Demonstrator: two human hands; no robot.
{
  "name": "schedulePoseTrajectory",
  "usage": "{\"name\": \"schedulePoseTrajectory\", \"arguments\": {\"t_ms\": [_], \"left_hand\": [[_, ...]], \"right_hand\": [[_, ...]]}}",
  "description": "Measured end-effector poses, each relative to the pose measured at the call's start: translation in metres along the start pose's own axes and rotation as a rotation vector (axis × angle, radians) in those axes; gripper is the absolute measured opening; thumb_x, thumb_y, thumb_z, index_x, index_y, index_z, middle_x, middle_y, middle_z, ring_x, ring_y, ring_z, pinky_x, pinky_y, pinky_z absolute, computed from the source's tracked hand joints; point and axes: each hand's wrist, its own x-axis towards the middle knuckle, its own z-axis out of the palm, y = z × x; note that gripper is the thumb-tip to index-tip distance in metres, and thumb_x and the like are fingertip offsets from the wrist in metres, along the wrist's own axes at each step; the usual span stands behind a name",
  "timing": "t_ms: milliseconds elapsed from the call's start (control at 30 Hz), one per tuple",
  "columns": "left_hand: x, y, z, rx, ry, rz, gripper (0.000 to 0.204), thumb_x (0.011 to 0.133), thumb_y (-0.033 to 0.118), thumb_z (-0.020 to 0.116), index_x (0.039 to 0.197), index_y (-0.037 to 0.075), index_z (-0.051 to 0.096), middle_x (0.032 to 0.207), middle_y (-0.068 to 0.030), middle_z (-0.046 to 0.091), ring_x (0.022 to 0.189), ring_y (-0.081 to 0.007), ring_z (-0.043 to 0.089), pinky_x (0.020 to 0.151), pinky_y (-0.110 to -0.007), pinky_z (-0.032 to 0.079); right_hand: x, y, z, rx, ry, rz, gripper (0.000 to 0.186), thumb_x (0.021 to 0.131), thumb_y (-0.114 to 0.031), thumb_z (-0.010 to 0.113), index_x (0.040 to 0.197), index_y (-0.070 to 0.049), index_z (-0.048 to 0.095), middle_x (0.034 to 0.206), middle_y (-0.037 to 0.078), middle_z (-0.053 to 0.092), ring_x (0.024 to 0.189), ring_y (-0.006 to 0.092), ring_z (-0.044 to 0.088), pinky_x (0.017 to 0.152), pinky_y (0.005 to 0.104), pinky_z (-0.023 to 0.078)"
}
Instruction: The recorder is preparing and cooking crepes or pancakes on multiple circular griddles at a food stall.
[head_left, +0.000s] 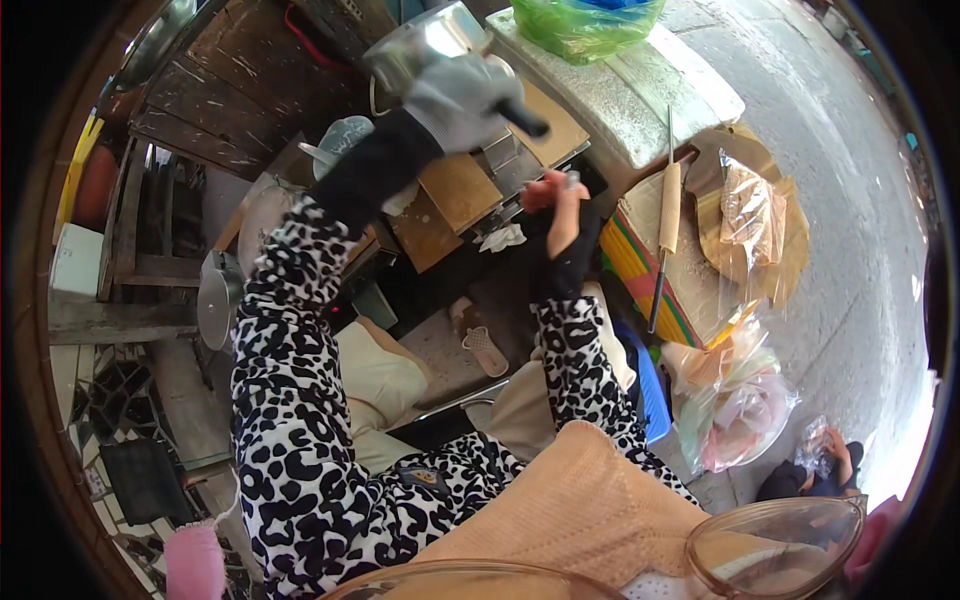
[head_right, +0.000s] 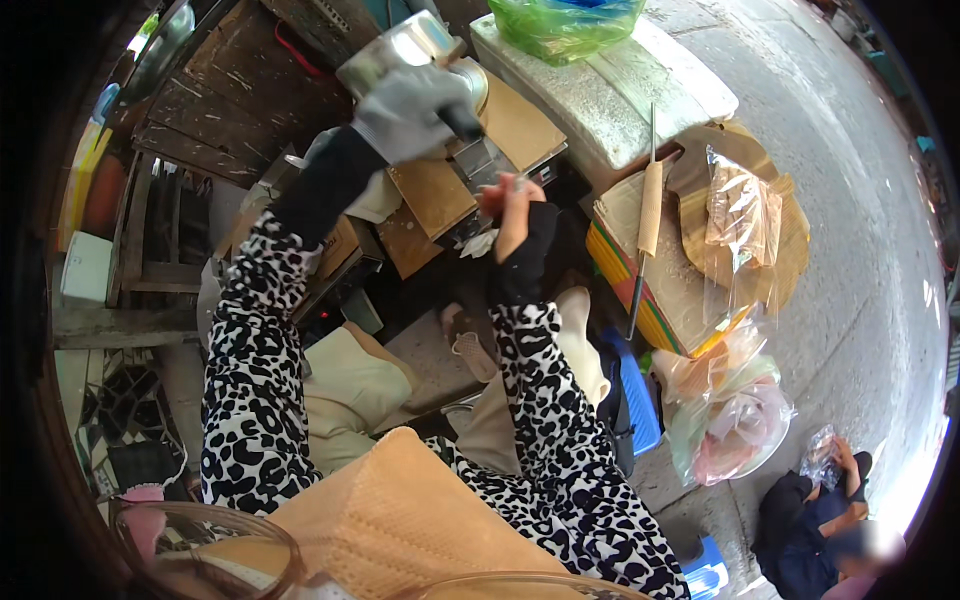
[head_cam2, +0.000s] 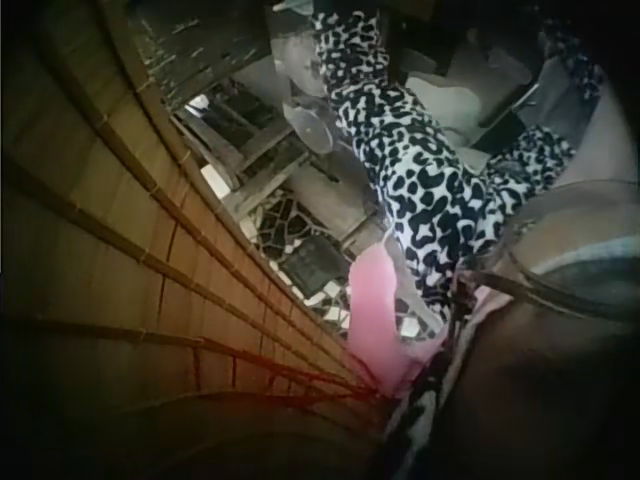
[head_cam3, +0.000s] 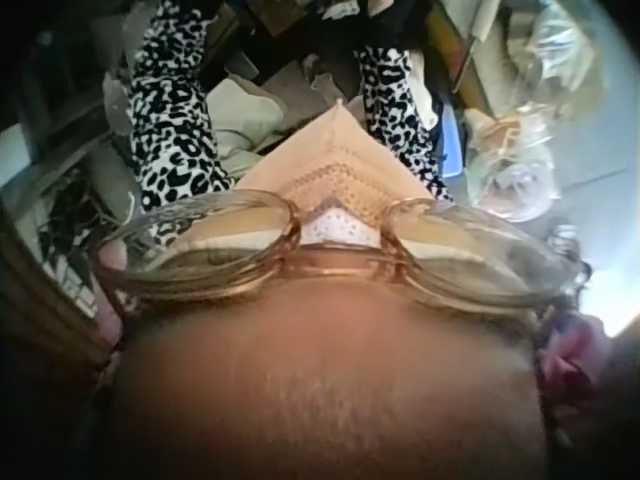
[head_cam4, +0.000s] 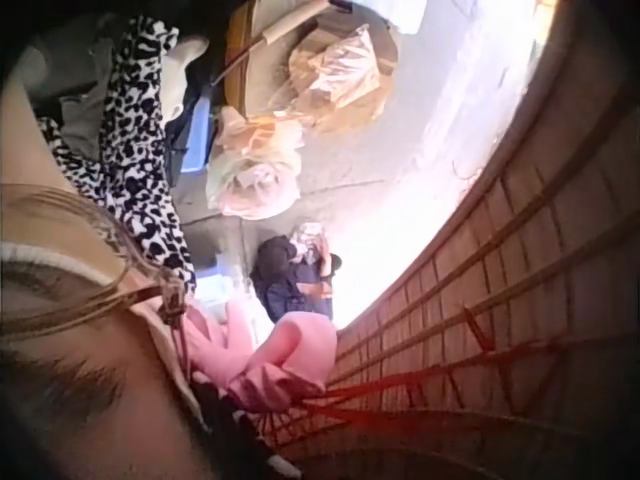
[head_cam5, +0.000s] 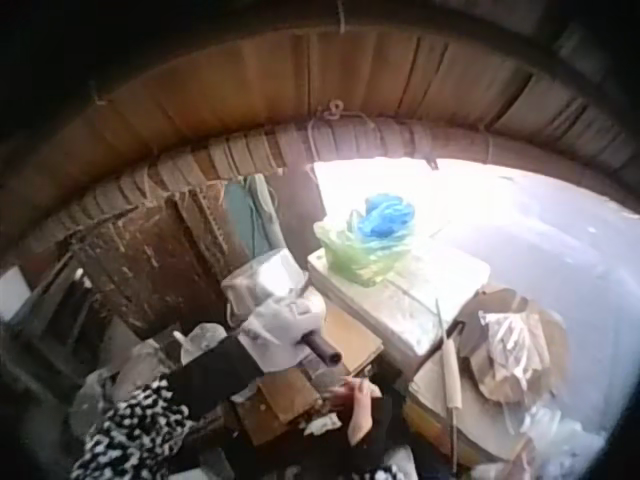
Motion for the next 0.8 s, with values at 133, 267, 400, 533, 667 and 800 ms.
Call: {"name": "schedulePoseTrajectory", "arguments": {"t_ms": [133,267,400,533,667,800], "left_hand": [[-0.017,0.037,0.057,0.102,-0.139,0.073,0.012,0.070,0.014,0.065,0.080,0.017,0.058,0.082,-0.0029,0.062,0.085,-0.0256,0.061,0.085,-0.037,0.045],[-0.029,0.046,0.072,0.067,-0.234,0.009,0.021,0.071,0.014,0.065,0.091,0.017,0.061,0.089,-0.0036,0.063,0.091,-0.0250,0.060,0.092,-0.039,0.042],[-0.044,0.068,0.053,-0.018,-0.070,-0.011,0.040,0.074,0.018,0.068,0.113,0.016,0.060,0.107,-0.0097,0.059,0.108,-0.0278,0.055,0.099,-0.041,0.039],[-0.088,0.096,-0.032,-0.053,-0.205,-0.047,0.044,0.078,0.021,0.068,0.119,0.013,0.056,0.116,-0.0133,0.054,0.113,-0.0319,0.050,0.100,-0.042,0.038],[-0.125,0.126,-0.108,-0.336,-0.653,-0.063,0.041,0.080,0.024,0.067,0.117,0.011,0.057,0.111,-0.0124,0.057,0.104,-0.0305,0.053,0.092,-0.040,0.042],[-0.169,0.143,-0.129,-0.435,-0.750,-0.140,0.040,0.080,0.025,0.065,0.116,0.011,0.057,0.103,-0.0098,0.060,0.096,-0.0293,0.056,0.088,-0.040,0.043]], "right_hand": [[0.009,0.003,-0.029,-0.016,-0.005,0.141,0.055,0.097,-0.050,0.040,0.109,0.001,0.056,0.072,0.009,0.060,0.061,0.0176,0.058,0.057,0.0297,0.049],[0.006,0.014,-0.029,-0.026,0.072,0.279,0.042,0.093,-0.042,0.055,0.102,-0.001,0.051,0.064,0.008,0.057,0.047,0.0152,0.054,0.043,0.0287,0.046],[0.017,0.039,-0.061,0.048,0.067,0.450,0.036,0.093,-0.037,0.056,0.099,-0.002,0.051,0.066,0.010,0.059,0.048,0.0170,0.056,0.042,0.0306,0.046],[0.012,0.046,-0.051,0.077,0.173,0.466,0.032,0.094,-0.033,0.054,0.099,-0.002,0.052,0.065,0.011,0.059,0.047,0.0183,0.056,0.041,0.0310,0.046],[0.018,0.044,-0.051,0.082,0.165,0.474,0.030,0.094,-0.031,0.052,0.095,-0.001,0.055,0.066,0.012,0.059,0.047,0.0189,0.055,0.041,0.0312,0.045],[0.022,0.047,-0.056,0.113,0.186,0.536,0.030,0.094,-0.031,0.051,0.096,-0.002,0.053,0.066,0.012,0.057,0.048,0.0206,0.053,0.041,0.0328,0.043]]}}
